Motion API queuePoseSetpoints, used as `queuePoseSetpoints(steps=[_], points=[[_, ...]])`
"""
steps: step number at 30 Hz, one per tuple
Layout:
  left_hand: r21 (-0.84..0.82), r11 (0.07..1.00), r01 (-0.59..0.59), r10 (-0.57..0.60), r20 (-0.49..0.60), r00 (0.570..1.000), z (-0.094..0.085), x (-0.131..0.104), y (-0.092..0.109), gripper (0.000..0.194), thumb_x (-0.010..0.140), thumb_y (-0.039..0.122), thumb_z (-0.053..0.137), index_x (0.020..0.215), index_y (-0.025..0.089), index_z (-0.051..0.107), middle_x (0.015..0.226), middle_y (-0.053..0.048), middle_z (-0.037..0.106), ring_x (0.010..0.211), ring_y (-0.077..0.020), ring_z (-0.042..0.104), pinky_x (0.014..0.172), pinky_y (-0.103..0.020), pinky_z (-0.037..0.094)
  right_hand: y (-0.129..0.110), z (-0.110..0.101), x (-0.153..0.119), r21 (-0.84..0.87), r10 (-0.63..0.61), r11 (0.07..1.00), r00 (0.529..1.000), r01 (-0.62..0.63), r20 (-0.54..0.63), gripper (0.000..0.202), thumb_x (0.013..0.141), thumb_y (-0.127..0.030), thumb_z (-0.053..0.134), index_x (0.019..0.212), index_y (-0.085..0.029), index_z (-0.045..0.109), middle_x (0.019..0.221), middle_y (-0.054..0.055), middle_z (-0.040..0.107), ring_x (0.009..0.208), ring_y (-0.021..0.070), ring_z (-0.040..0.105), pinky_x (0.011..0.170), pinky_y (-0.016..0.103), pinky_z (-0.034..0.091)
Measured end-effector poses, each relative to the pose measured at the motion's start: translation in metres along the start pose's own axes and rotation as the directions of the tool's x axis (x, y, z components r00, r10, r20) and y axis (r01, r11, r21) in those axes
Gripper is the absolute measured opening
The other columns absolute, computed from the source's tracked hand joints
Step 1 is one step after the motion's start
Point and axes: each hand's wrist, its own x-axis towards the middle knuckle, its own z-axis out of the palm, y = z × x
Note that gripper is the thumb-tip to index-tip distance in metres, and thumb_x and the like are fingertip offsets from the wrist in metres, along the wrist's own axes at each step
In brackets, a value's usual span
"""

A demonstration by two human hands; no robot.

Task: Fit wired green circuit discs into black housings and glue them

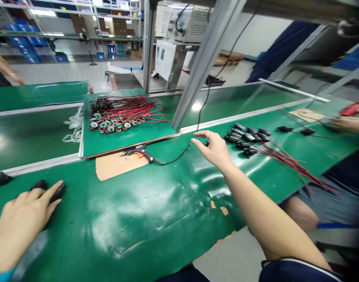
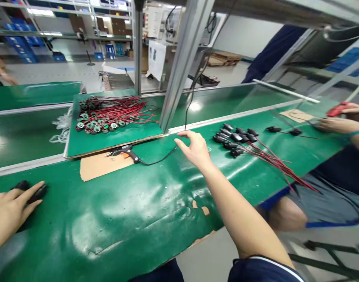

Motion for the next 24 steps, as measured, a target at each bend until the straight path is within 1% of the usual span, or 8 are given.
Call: queuePoseSetpoints(steps=[3,5,7,9,12,14,20,24], points=[[0.107,0.994,-0.010,0.021,-0.103,0.995,-0.002,-0.001,0.029,0.036,0.099,0.047,0.046,0.130,0.034,0.058,0.085,-0.002,0.061,0.074,-0.0237,0.059,0.066,-0.034,0.044,-0.054,0.031,0.030,0.070,-0.212,0.976,0.971,0.205,0.110,0.024,0.094,-0.040,0.060,0.107,-0.023,0.070,0.108,0.008,0.075,0.105,0.0268,0.065,0.096,0.041,0.045],[-0.110,0.994,0.015,-0.033,-0.164,0.986,-0.003,-0.002,0.053,0.040,0.091,0.051,0.059,0.119,0.023,0.062,0.096,-0.006,0.068,0.083,-0.0250,0.065,0.073,-0.035,0.049,-0.086,0.059,0.051,0.085,-0.305,0.952,0.939,0.295,0.157,0.020,0.096,-0.034,0.059,0.108,-0.022,0.070,0.110,0.008,0.075,0.106,0.0264,0.063,0.096,0.041,0.044],[-0.350,0.934,0.071,-0.140,-0.176,0.974,-0.002,-0.005,0.076,0.042,0.084,0.052,0.069,0.112,0.021,0.065,0.103,-0.008,0.071,0.092,-0.0263,0.067,0.083,-0.036,0.051,-0.110,0.087,0.073,0.072,-0.361,0.933,0.914,0.353,0.187,0.020,0.096,-0.026,0.058,0.110,-0.020,0.070,0.114,0.010,0.074,0.109,0.0270,0.061,0.095,0.041,0.043],[-0.588,0.801,0.109,-0.218,-0.116,0.969,0.002,-0.010,0.094,0.042,0.083,0.050,0.072,0.114,0.021,0.068,0.107,-0.008,0.071,0.097,-0.0258,0.067,0.089,-0.037,0.051,-0.126,0.111,0.093,0.037,-0.391,0.919,0.898,0.392,0.202,0.023,0.094,-0.018,0.057,0.113,-0.019,0.070,0.115,0.012,0.072,0.109,0.0285,0.058,0.093,0.042,0.042],[-0.878,0.443,0.181,-0.296,0.047,0.954,0.017,-0.015,0.106,0.044,0.084,0.050,0.073,0.115,0.020,0.071,0.111,-0.009,0.072,0.103,-0.0251,0.067,0.092,-0.034,0.053,-0.136,0.134,0.115,-0.027,-0.414,0.904,0.887,0.427,0.204,0.027,0.093,-0.014,0.056,0.114,-0.018,0.072,0.113,0.016,0.069,0.108,0.0314,0.052,0.088,0.044,0.040],[-0.942,0.235,0.238,-0.334,0.152,0.930,0.028,-0.016,0.107,0.045,0.084,0.052,0.073,0.116,0.019,0.071,0.111,-0.009,0.072,0.104,-0.0236,0.067,0.092,-0.031,0.053,-0.137,0.140,0.125,-0.058,-0.424,0.895,0.883,0.443,0.201,0.025,0.094,-0.017,0.056,0.111,-0.019,0.073,0.110,0.016,0.067,0.107,0.0321,0.050,0.086,0.044,0.038],[-0.962,-0.120,0.246,-0.329,0.272,0.904,0.036,-0.013,0.110,0.036,0.091,0.052,0.066,0.107,0.020,0.065,0.105,-0.007,0.071,0.107,-0.0228,0.068,0.094,-0.033,0.053,-0.138,0.137,0.121,-0.055,-0.503,0.851,0.840,0.523,0.204,0.028,0.100,-0.028,0.046,0.110,-0.019,0.070,0.119,0.016,0.066,0.115,0.0333,0.049,0.097,0.049,0.035],[-0.940,-0.209,0.271,-0.276,0.323,0.905,0.033,-0.013,0.117,0.033,0.094,0.051,0.062,0.107,0.020,0.060,0.099,-0.005,0.068,0.093,-0.0214,0.072,0.088,-0.035,0.055,-0.150,0.131,0.110,0.005,-0.580,0.795,0.758,0.606,0.299,0.027,0.098,-0.027,0.048,0.115,-0.017,0.066,0.106,0.013,0.072,0.108,0.0303,0.056,0.106,0.048,0.031]])
